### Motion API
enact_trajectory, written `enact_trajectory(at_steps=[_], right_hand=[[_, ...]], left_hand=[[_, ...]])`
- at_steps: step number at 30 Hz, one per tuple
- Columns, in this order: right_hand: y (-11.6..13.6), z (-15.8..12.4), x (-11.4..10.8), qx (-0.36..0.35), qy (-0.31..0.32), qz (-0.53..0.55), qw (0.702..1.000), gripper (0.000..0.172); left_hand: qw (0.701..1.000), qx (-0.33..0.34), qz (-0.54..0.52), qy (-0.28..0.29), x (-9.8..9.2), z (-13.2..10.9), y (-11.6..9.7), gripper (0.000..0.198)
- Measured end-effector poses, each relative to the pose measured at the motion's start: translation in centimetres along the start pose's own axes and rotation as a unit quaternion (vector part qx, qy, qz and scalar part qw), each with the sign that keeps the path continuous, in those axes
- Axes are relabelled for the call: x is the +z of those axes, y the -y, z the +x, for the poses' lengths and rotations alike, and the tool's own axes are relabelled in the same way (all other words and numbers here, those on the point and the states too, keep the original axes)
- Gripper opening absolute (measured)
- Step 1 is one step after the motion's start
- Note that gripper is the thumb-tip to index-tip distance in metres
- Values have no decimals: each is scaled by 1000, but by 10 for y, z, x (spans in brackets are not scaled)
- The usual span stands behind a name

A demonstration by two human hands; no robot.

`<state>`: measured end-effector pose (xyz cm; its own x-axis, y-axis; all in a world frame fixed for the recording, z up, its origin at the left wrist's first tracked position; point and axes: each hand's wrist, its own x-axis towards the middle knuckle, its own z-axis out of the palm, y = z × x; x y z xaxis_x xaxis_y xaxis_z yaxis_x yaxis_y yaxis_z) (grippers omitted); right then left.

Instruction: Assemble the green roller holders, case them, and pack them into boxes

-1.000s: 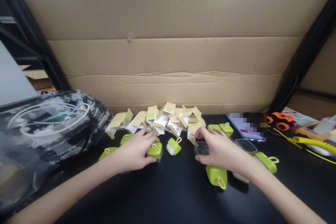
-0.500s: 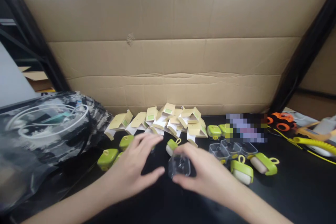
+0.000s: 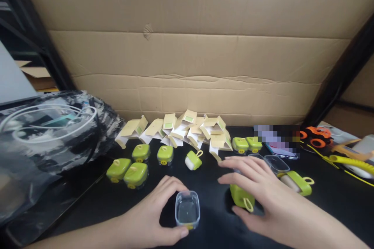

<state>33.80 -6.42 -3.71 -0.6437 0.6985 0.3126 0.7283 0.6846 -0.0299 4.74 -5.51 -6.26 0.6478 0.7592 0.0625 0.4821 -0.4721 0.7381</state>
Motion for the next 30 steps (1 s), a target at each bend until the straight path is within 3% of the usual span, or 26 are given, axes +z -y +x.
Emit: enact_trajectory(at_steps=[4, 10, 13, 16, 18, 22, 25, 30], right_hand=[[-21, -23, 15, -42, -31, -127, 991, 53], [-12, -9, 34, -58, -58, -147, 986, 43], [0, 3, 29, -1, -65, -51, 997, 48], [13, 19, 22, 46, -76, 111, 990, 49], [21, 30, 22, 58, -72, 224, 970, 49], [35, 43, 37, 64, -31, 401, 914, 53], [42, 41, 54, 66, -47, 442, 893, 57], [49, 30, 63, 72, -31, 410, 909, 46]], left_hand=[[1000, 8, -2, -2, -1, 0, 1, 41], [1000, -2, -13, 7, -1, 1, 2, 41], [1000, -6, -13, 15, -1, 0, 2, 41], [999, -30, -25, 10, 0, -2, 4, 58], [998, -44, -38, 0, 0, -3, 5, 65], [998, -45, -45, 4, 0, -4, 6, 55], [997, -47, -58, -1, 1, -4, 9, 63], [997, -53, -49, 3, 1, -4, 11, 56]])
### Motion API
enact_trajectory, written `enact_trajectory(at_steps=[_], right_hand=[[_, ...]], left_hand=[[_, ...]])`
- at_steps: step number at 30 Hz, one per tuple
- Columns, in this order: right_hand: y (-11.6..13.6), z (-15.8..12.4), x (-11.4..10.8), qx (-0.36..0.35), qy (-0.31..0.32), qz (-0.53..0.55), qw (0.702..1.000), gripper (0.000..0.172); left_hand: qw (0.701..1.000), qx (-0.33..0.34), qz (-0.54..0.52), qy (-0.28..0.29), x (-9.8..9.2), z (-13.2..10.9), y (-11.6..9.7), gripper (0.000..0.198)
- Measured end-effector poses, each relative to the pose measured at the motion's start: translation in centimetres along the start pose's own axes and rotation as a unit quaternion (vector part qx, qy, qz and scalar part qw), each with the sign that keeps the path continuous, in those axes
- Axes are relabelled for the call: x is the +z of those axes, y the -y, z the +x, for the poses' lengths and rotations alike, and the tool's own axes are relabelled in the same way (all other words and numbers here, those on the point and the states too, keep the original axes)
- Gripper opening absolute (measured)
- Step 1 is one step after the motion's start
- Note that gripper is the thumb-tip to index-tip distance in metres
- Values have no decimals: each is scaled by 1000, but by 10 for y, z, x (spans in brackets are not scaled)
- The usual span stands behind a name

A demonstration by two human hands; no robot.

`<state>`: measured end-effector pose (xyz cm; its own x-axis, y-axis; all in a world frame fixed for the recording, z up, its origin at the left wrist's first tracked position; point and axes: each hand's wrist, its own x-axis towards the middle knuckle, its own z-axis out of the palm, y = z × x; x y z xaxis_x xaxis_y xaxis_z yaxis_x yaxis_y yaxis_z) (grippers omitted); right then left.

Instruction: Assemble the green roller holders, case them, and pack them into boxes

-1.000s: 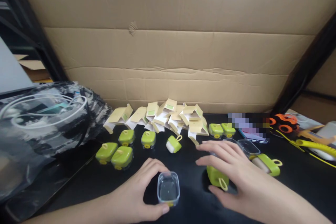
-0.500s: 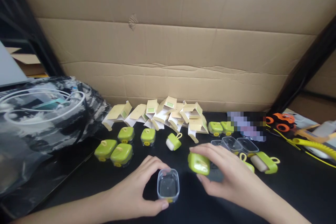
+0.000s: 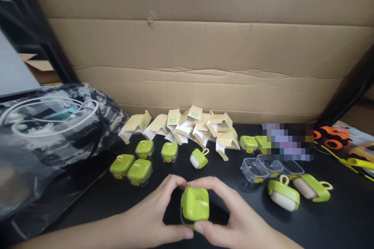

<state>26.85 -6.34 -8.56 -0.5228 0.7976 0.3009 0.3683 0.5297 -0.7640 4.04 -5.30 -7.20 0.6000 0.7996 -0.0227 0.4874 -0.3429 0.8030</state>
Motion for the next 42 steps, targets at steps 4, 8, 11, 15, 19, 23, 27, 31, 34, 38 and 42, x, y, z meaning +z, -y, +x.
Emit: enact_trajectory(at_steps=[4, 8, 11, 15, 19, 23, 27, 31, 34, 38, 42], right_hand=[[5, 0, 0, -21, 3, -22, 1000, 46], [7, 5, 0, -54, 8, -14, 998, 48], [6, 7, -1, -79, 1, -16, 997, 52], [6, 7, -2, -99, 3, -22, 995, 56], [8, 10, -2, -103, 31, -44, 993, 52], [8, 13, -1, -113, 38, -48, 992, 51], [7, 11, 0, -109, 33, -73, 991, 50], [12, 10, 1, -65, 47, -102, 992, 46], [17, 11, 2, -50, 58, -130, 989, 41], [21, 10, 2, -54, 73, -144, 985, 46], [19, 10, -19, -69, -7, -173, 983, 45]], left_hand=[[1000, -14, 4, 11, -1, 1, -2, 53], [1000, -17, 6, 12, -1, 1, -4, 52], [1000, -21, 9, 13, -1, 0, -3, 53], [1000, -11, 5, 11, -1, 0, -1, 54], [1000, 0, 15, 8, -1, 1, -1, 52], [1000, 5, 17, 9, -1, 1, -2, 53], [1000, 3, 22, 6, -1, 0, -2, 50], [1000, 1, 29, 6, -1, 0, -3, 50], [1000, 8, 28, 1, 2, -1, -2, 52], [996, 71, 51, -34, 5, -4, -3, 62], [967, 164, 187, -49, -5, -5, -10, 60]])
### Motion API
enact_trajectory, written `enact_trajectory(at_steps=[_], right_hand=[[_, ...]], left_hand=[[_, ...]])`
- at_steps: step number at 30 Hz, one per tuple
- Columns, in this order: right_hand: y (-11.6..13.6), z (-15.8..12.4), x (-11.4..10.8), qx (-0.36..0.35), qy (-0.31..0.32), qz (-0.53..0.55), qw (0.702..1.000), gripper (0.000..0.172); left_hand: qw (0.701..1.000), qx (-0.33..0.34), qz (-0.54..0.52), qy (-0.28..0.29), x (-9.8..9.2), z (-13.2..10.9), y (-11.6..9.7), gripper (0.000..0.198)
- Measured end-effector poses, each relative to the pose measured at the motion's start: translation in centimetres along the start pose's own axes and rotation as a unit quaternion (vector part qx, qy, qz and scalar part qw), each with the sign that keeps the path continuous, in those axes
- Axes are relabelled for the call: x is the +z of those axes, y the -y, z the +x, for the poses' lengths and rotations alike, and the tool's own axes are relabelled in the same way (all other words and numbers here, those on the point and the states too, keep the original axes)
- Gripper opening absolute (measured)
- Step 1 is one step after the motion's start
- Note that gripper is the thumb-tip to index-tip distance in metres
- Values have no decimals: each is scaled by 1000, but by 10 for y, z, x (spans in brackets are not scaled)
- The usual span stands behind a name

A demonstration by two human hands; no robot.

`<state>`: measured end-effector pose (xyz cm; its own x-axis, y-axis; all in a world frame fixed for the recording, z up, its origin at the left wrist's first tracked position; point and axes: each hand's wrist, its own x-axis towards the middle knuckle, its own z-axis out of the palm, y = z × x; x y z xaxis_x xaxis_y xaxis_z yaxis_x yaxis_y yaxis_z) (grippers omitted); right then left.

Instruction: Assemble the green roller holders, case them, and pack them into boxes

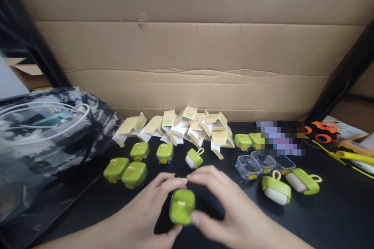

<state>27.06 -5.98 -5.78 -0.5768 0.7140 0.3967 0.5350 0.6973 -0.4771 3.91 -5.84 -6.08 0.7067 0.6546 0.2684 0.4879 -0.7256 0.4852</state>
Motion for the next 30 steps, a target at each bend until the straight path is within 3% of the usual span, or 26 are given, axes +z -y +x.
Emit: enact_trajectory(at_steps=[3, 7, 9, 11, 16, 21, 25, 27, 28, 30], right_hand=[[-24, -2, -29, 19, -62, -139, 988, 33], [-73, -16, -60, 53, 0, -295, 954, 50], [-92, -24, -66, 84, 18, -322, 943, 56], [-100, -28, -66, 99, 34, -321, 941, 52], [-69, -18, -53, 96, 60, -263, 958, 38], [-15, -1, -13, 127, 89, -44, 987, 64], [3, 0, 7, 122, 97, 29, 987, 85], [2, 0, 1, 125, 122, 36, 984, 97], [-1, 1, -5, 123, 131, 37, 983, 94], [-9, 10, -18, 120, 115, 30, 986, 68]], left_hand=[[996, -7, 81, 26, -17, 3, 1, 59], [991, -38, 120, 46, -34, 7, 6, 49], [989, -47, 133, 45, -39, 8, 9, 47], [988, -57, 139, 38, -42, 8, 12, 45], [980, -68, 187, 21, -48, 9, 20, 44], [972, -45, 230, -5, -50, 8, 16, 53], [994, 19, 101, -40, -31, 3, 7, 60], [999, 12, 17, -31, -16, 0, 5, 87], [1000, 6, -6, -27, -8, -1, 5, 96], [1000, 11, -18, -21, 5, -2, 6, 98]])
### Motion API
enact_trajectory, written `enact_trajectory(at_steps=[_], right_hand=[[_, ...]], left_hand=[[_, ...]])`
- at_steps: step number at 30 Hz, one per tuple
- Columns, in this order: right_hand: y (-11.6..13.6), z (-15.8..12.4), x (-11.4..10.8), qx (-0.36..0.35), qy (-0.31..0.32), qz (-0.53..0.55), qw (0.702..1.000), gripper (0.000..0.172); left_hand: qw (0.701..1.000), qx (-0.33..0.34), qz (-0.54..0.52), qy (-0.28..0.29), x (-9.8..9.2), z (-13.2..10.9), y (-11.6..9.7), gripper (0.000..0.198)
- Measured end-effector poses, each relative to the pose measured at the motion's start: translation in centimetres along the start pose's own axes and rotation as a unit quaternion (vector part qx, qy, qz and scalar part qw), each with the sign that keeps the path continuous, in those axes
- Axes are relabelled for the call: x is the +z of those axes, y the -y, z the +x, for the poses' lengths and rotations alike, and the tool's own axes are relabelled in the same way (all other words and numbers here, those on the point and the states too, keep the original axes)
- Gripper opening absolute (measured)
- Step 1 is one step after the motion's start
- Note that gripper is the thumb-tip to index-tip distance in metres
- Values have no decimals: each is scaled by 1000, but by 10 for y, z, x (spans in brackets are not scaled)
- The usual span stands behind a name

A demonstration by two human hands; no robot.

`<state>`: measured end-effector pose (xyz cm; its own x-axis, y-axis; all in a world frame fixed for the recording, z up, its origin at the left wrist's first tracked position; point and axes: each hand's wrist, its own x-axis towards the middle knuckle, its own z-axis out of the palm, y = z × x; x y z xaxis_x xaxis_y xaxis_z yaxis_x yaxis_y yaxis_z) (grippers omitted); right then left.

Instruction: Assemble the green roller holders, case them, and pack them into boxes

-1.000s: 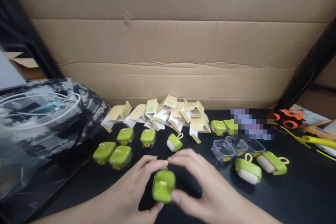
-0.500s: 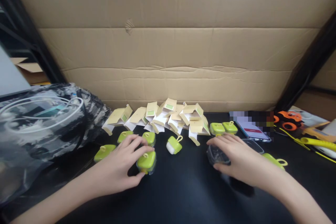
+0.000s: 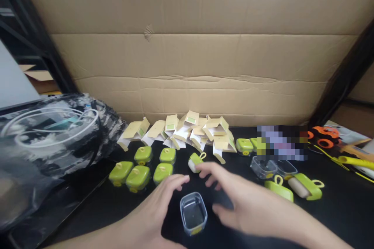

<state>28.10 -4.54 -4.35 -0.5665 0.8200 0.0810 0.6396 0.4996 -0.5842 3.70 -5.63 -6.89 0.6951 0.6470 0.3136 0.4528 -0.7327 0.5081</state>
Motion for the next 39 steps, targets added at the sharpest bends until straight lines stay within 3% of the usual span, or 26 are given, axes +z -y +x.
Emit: enact_trajectory(at_steps=[2, 3, 5, 9, 14, 16, 19, 25, 30, 39], right_hand=[[-5, 15, -11, 9, -54, -29, 998, 39], [-7, 25, -13, 20, -82, -55, 995, 34], [-11, 43, -10, 47, -122, -105, 986, 38], [-17, 61, 12, 47, -134, -132, 981, 42], [-19, 50, 29, -25, -101, -49, 993, 30], [-18, 45, 28, -45, -92, -5, 995, 34], [-14, 36, 22, -51, -105, 50, 992, 53], [0, 11, 15, -32, -74, 181, 980, 40], [12, -1, 19, -35, -26, 154, 987, 49], [22, 2, 25, -107, -38, 94, 989, 44]], left_hand=[[1000, 5, 7, 19, 8, 0, 1, 81], [999, 5, 11, 30, 10, 0, 1, 72], [999, 7, 10, 43, 10, 1, 0, 62], [998, 22, 2, 55, 7, 0, 0, 63], [997, -5, -23, 71, 4, -5, 1, 64], [997, -13, -48, 59, 5, -7, 2, 65], [996, -20, -81, 44, 6, -7, 1, 67], [997, 30, -59, 29, 7, -11, 4, 53], [997, 50, -54, -28, 17, -16, 12, 47], [984, 120, -81, -107, 41, -14, 40, 38]])
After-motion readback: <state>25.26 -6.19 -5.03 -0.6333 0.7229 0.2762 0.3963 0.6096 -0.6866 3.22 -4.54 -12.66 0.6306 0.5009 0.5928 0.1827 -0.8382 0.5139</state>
